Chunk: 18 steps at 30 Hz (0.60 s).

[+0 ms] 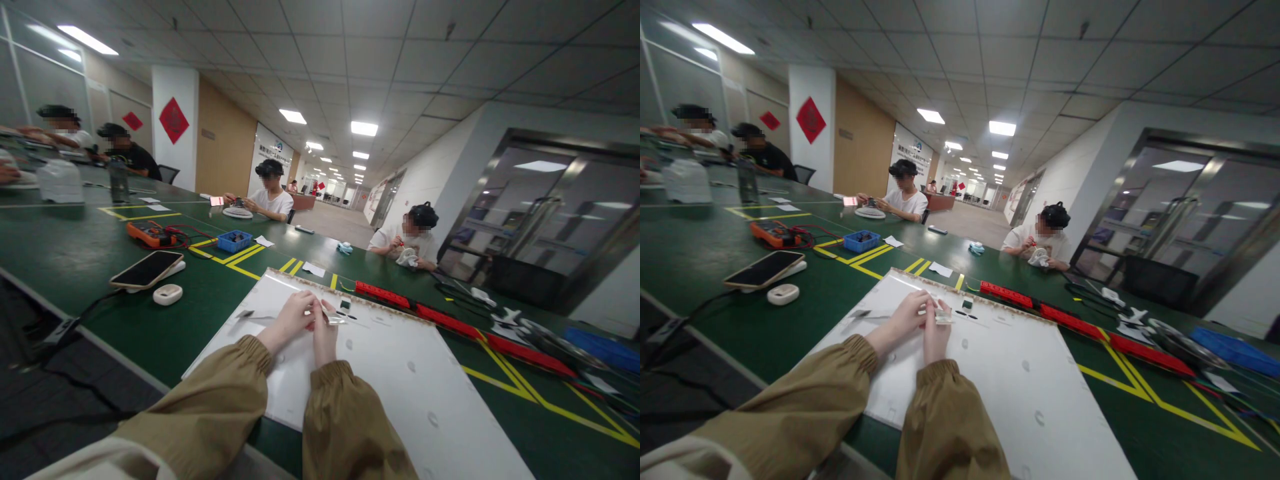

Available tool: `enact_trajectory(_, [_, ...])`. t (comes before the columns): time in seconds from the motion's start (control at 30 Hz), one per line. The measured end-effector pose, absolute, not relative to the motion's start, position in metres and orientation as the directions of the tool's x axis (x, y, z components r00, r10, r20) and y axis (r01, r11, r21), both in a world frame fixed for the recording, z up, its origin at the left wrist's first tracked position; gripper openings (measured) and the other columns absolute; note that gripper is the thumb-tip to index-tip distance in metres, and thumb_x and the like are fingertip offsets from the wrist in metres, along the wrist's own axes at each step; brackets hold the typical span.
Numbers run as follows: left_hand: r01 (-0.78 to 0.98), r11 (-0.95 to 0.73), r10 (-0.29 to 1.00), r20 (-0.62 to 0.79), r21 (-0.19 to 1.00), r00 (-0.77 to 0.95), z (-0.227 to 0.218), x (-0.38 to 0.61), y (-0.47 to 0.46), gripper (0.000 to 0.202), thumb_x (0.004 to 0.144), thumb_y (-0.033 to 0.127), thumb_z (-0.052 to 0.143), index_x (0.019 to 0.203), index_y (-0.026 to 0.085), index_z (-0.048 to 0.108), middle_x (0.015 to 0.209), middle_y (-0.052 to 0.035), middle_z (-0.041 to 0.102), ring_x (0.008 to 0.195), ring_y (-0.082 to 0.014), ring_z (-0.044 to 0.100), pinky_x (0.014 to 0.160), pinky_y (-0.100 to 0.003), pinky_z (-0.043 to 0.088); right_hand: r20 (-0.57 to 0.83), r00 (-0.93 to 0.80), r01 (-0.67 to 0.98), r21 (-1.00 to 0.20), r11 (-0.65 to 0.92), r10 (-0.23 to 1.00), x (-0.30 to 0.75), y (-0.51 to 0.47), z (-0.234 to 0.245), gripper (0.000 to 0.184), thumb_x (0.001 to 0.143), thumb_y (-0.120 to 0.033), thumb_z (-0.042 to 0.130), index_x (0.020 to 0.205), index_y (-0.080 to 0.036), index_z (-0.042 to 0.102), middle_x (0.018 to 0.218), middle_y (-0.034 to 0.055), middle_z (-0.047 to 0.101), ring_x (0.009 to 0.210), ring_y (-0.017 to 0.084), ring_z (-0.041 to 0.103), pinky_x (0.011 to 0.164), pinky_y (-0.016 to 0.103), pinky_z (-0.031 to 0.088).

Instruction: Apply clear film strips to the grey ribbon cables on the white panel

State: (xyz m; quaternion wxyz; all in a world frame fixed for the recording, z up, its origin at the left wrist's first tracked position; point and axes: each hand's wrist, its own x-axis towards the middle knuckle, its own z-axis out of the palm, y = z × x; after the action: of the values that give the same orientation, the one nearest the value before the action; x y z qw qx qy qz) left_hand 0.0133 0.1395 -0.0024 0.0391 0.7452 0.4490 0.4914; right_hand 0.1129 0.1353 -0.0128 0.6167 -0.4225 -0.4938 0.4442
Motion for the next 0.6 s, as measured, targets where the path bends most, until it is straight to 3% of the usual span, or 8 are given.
enact_trajectory(0.17, [0.587, -0.64, 0.69, 0.707, 0.496, 0.155, -0.003, 0.015, 0.138, 0.005, 0.08, 0.014, 0.061, 0.082, 0.017, 0.065, 0.085, -0.0032, 0.061, 0.082, -0.0168, 0.055, 0.075, -0.027, 0.041, 0.12, 0.243, -0.191, -0.967, 0.169, 0.963, 0.116, 0.141, -0.014, 0.064, 0.069, -0.053, 0.061, 0.121, -0.018, 0.044, 0.084, 0.0042, 0.063, 0.06, 0.014, 0.058, 0.051, 0.022, 0.048])
enact_trajectory(0.4, [0.633, -0.652, 0.679, 0.693, 0.418, 0.242, -0.006, 0.014, 0.142, 0.014, 0.079, 0.014, 0.065, 0.09, 0.021, 0.069, 0.096, -0.0035, 0.067, 0.096, -0.0196, 0.058, 0.087, -0.033, 0.037, -0.029, 0.323, -0.285, -0.956, 0.068, 0.946, 0.123, 0.15, -0.017, 0.036, 0.078, -0.034, 0.049, 0.11, -0.018, 0.052, 0.087, 0.0031, 0.06, 0.06, 0.011, 0.059, 0.05, 0.019, 0.045])
enact_trajectory(0.6, [0.642, -0.624, 0.674, 0.723, 0.446, 0.153, -0.004, 0.01, 0.141, 0.029, 0.078, 0.011, 0.064, 0.105, 0.021, 0.063, 0.107, -0.0047, 0.065, 0.102, -0.0209, 0.057, 0.089, -0.034, 0.039, -0.015, 0.389, -0.295, -0.949, 0.109, 0.921, 0.126, 0.156, -0.022, 0.029, 0.076, -0.026, 0.047, 0.103, -0.019, 0.054, 0.089, 0.0023, 0.059, 0.062, 0.009, 0.059, 0.051, 0.017, 0.044])
